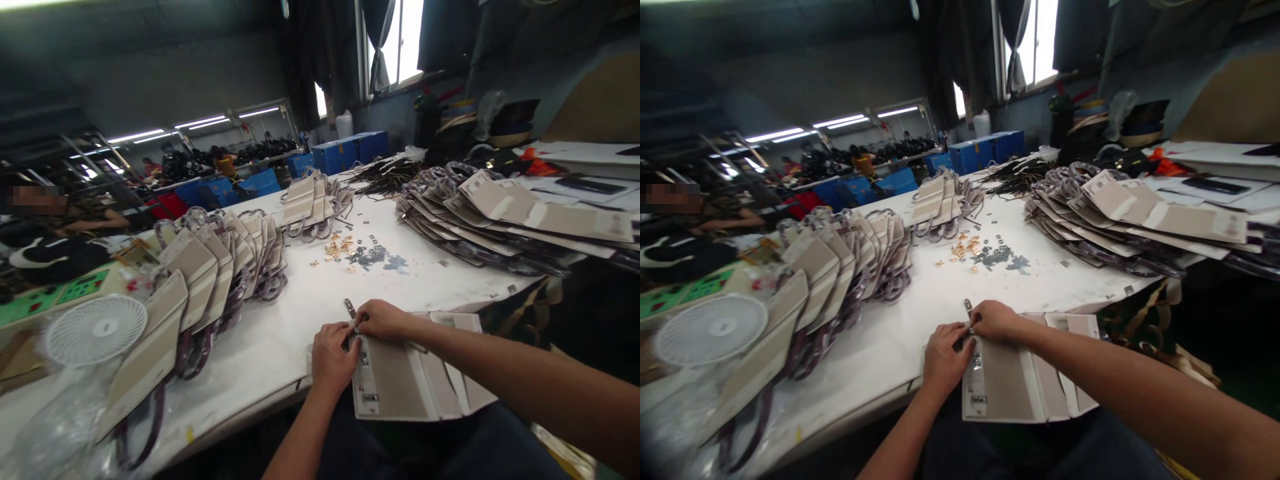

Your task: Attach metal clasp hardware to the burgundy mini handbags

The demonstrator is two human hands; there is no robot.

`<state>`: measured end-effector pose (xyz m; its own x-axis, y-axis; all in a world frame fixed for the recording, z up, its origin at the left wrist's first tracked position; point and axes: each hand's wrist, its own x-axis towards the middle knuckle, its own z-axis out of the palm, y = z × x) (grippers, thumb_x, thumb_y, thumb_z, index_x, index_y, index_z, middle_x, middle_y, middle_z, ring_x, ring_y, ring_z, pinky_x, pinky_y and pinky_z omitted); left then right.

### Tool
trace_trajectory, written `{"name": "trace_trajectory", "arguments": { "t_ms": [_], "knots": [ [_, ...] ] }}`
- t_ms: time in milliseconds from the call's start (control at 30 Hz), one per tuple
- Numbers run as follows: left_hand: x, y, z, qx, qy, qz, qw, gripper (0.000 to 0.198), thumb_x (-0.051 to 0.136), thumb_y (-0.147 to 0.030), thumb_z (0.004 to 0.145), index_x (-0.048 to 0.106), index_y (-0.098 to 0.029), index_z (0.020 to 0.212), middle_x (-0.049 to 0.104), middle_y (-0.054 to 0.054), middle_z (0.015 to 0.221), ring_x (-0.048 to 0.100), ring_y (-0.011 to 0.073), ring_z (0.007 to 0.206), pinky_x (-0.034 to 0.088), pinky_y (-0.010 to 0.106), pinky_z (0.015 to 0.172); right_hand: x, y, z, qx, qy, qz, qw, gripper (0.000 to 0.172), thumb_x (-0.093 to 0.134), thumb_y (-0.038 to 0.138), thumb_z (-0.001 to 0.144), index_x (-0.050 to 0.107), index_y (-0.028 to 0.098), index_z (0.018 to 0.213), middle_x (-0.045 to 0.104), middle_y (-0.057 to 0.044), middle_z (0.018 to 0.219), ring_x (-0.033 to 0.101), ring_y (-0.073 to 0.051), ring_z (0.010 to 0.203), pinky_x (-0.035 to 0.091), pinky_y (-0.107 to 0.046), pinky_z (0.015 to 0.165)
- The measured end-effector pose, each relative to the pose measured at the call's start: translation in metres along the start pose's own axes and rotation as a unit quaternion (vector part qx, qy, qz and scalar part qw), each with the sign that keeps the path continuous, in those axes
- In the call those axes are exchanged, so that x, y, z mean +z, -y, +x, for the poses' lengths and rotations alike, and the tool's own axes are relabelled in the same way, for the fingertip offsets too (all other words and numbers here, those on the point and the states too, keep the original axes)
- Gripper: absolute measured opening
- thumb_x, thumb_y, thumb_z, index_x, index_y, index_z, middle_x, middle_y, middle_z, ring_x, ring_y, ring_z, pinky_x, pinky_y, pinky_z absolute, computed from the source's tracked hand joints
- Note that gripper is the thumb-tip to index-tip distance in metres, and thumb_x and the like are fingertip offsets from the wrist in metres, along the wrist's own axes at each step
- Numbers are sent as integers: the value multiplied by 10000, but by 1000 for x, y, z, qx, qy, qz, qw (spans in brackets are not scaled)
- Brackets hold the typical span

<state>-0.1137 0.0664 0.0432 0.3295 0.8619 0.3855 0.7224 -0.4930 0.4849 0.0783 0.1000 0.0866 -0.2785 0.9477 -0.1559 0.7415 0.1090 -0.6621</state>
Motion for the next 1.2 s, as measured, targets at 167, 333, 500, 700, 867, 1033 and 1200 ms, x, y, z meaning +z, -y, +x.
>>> {"name": "trace_trajectory", "arguments": {
  "t_ms": [167,333,500,700,867,1033,1200],
  "knots": [
    [-2,-2,-2,-7,1,-4,1000,250,754,-218,866,785,-261,1111,766,38,1151,652,250,1108,520,449,987,0,4,1,-1,2,-20,1000,242,660,157,794,853,222,924,818,-41,925,730,-216,888,479,-257,776],
    [-3,-1,-2,-8,3,-9,1000,260,755,-214,864,785,-258,1119,765,48,1154,652,257,1113,515,455,984,2,6,3,3,0,-39,999,248,661,158,780,854,236,915,817,-46,935,728,-223,894,472,-267,774],
    [-2,0,-2,-6,3,-5,1000,256,765,-207,860,786,-249,1111,768,37,1153,652,251,1107,515,448,978,3,8,3,8,-4,-44,999,251,655,157,785,852,224,925,815,-63,957,728,-234,921,467,-273,786],
    [2,4,-1,5,0,-1,1000,255,772,-215,860,782,-256,1111,769,28,1152,654,246,1101,517,441,973,-4,7,1,6,29,-21,999,249,669,148,798,851,200,961,815,-54,931,725,-215,886,479,-242,768],
    [8,9,5,13,-3,-19,1000,207,740,-228,884,782,-238,1086,764,58,1161,649,278,1116,511,483,978,-7,-1,3,39,34,3,999,207,712,181,810,839,213,971,795,-26,884,701,-187,819,474,-225,711],
    [11,13,7,31,-3,-4,999,209,741,-249,892,781,-231,1097,764,60,1164,655,275,1103,526,473,972,-7,-7,4,74,50,46,995,229,676,212,861,815,196,1042,690,16,631,586,-131,533,437,-219,552],
    [12,13,7,33,-1,13,999,212,737,-259,897,782,-227,1102,765,59,1171,657,276,1108,536,472,972,-6,-8,5,57,34,64,996,155,717,148,806,816,186,919,707,8,716,602,-121,625,436,-199,599]
  ]
}}
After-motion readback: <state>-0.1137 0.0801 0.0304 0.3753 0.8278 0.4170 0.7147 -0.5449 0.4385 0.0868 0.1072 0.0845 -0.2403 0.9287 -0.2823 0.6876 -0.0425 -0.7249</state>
